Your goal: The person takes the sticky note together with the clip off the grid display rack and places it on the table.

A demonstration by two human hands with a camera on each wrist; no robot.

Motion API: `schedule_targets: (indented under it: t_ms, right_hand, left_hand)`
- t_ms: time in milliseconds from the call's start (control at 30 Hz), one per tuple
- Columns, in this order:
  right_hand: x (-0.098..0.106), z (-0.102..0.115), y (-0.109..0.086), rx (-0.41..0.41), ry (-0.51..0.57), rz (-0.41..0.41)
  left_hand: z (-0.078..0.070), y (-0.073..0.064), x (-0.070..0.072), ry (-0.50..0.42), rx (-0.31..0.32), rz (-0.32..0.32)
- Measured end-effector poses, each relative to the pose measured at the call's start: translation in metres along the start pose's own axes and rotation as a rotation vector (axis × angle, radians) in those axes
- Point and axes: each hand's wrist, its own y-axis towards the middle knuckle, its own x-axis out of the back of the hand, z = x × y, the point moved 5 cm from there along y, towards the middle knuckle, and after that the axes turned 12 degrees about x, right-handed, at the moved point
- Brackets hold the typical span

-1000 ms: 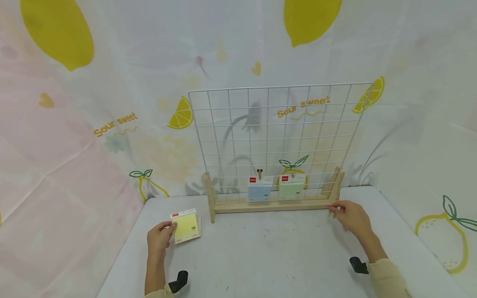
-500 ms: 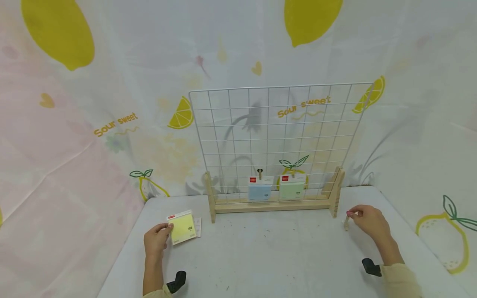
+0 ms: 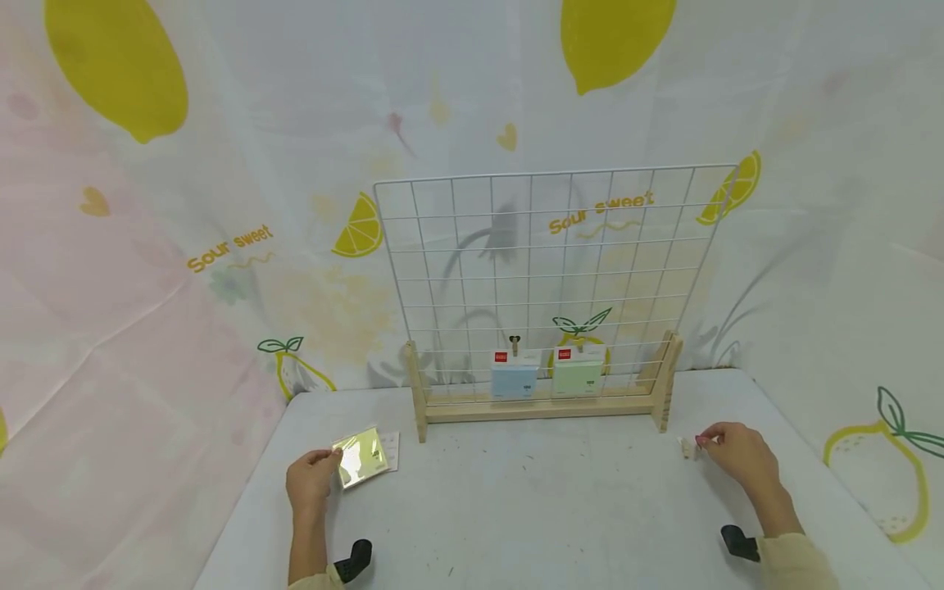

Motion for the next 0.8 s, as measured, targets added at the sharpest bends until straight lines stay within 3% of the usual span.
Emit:
schedule_targets:
  t_ms: [433,800]
  right_hand:
    - [-0.009,-0.009,-0.003,-0.098,0.026,0.015]
    - [-0.012,-0.015,-0.007,-0.128,0.052,-0.016]
  left_hand:
    - [0.003,-0.003,-0.005,0.113,0.016,-0.035]
    - [0.005,0.0,-0.008,0.188,-0.034,-0.065]
